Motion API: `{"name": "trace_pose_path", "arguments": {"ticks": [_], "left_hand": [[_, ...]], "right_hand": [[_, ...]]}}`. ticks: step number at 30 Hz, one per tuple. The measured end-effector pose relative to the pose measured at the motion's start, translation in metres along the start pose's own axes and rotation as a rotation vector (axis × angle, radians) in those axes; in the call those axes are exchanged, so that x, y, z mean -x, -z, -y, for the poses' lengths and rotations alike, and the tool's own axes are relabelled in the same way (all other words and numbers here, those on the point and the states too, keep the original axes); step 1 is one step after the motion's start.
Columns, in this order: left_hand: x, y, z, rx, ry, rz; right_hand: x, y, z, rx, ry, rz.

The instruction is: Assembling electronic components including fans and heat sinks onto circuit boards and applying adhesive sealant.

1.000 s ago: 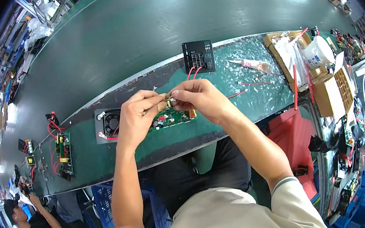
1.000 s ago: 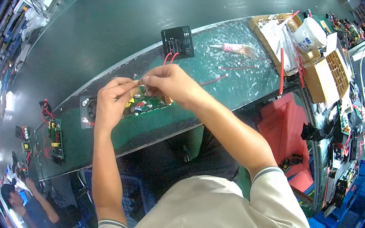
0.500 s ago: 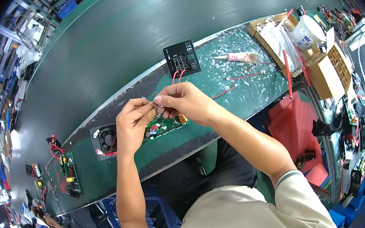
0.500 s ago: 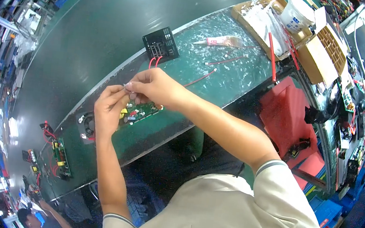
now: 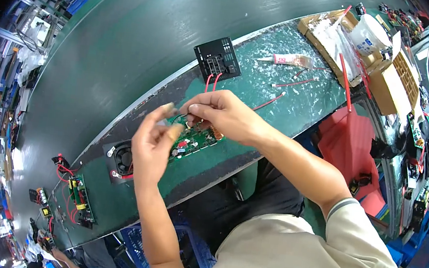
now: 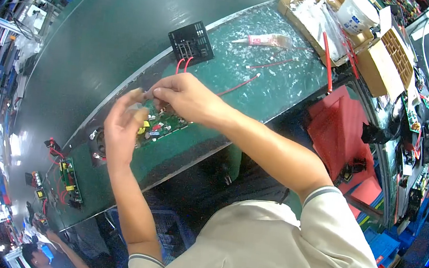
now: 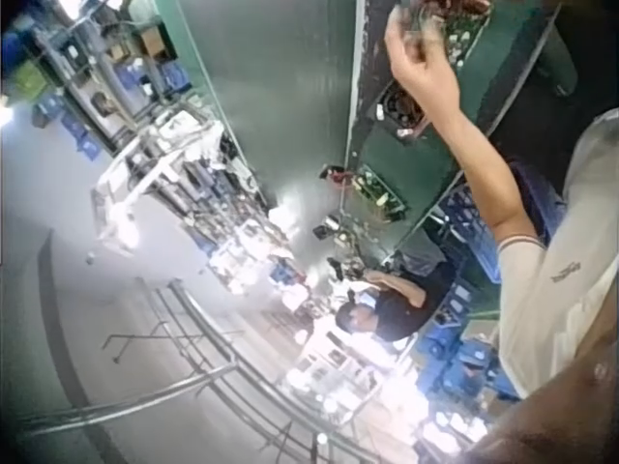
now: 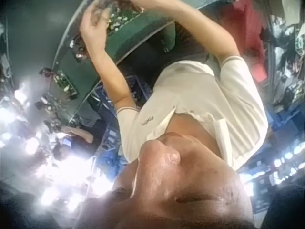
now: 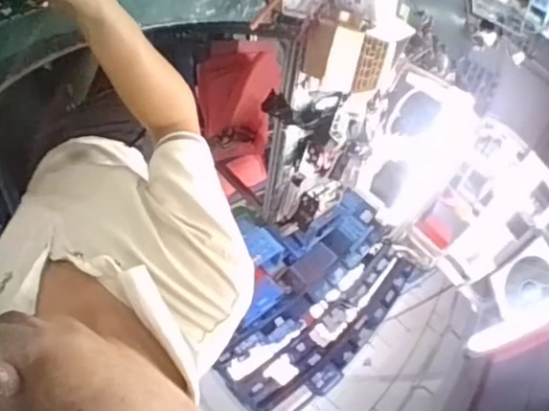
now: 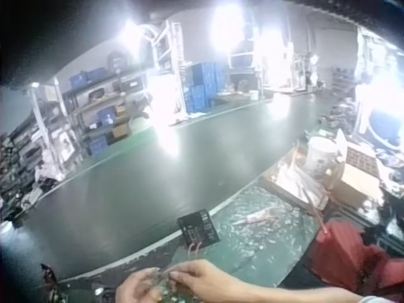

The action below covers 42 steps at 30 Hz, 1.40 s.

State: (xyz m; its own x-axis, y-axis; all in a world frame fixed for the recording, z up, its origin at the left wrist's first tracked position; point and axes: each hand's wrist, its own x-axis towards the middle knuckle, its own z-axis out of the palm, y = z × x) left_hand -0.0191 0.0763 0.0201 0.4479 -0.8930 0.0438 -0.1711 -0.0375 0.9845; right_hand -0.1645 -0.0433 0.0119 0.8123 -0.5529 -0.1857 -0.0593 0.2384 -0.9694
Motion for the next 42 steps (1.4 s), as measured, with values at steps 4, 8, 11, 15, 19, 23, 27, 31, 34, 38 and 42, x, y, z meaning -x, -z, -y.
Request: {"name": "trace_pose_path", "arguments": {"ticks": [4, 8, 11, 15, 19, 23, 27, 31, 34, 38, 42], "left_hand": [[-0.004, 0.000, 0.010, -0.192, 0.024, 0.098], [0.001, -0.003, 0.011, -0.191, -0.077, 0.082], [0.002, -0.007, 0.005, -0.217, -0.108, 0.079], [0.002, -0.008, -0.001, -0.306, -0.138, 0.119], [0.003, -0.012, -0.011, -0.372, -0.167, 0.146], [0.004, -0.009, -0.007, -0.408, -0.196, 0.158], [0.008, -0.002, -0.011, -0.036, 0.077, 0.142], [0.008, -0.003, -0.001, 0.194, 0.187, 0.096], [0.002, -0.009, 0.000, 0.096, 0.208, 0.103], [-0.003, -0.020, 0.009, 0.055, 0.080, 0.086], [-0.009, -0.034, 0.012, 0.048, 0.145, 0.113]], "right_hand": [[0.008, 0.000, -0.001, 0.009, 0.101, -0.002], [0.012, 0.015, -0.002, -0.223, -0.203, 0.010], [0.014, 0.023, -0.001, -0.302, -0.351, 0.076], [0.012, 0.019, -0.005, -0.321, -0.301, 0.159], [0.015, 0.017, -0.012, -0.079, -0.039, 0.176], [0.011, 0.025, -0.004, 0.129, -0.023, 0.231], [-0.035, 0.082, 0.031, 0.517, 0.251, -0.209], [-0.098, 0.133, 0.014, 1.101, 0.279, -0.542], [-0.099, 0.145, 0.008, 0.948, 0.124, -0.358], [-0.034, 0.092, 0.022, 0.619, 0.369, -0.491], [0.032, 0.057, -0.016, 0.700, 0.670, -0.418]]}}
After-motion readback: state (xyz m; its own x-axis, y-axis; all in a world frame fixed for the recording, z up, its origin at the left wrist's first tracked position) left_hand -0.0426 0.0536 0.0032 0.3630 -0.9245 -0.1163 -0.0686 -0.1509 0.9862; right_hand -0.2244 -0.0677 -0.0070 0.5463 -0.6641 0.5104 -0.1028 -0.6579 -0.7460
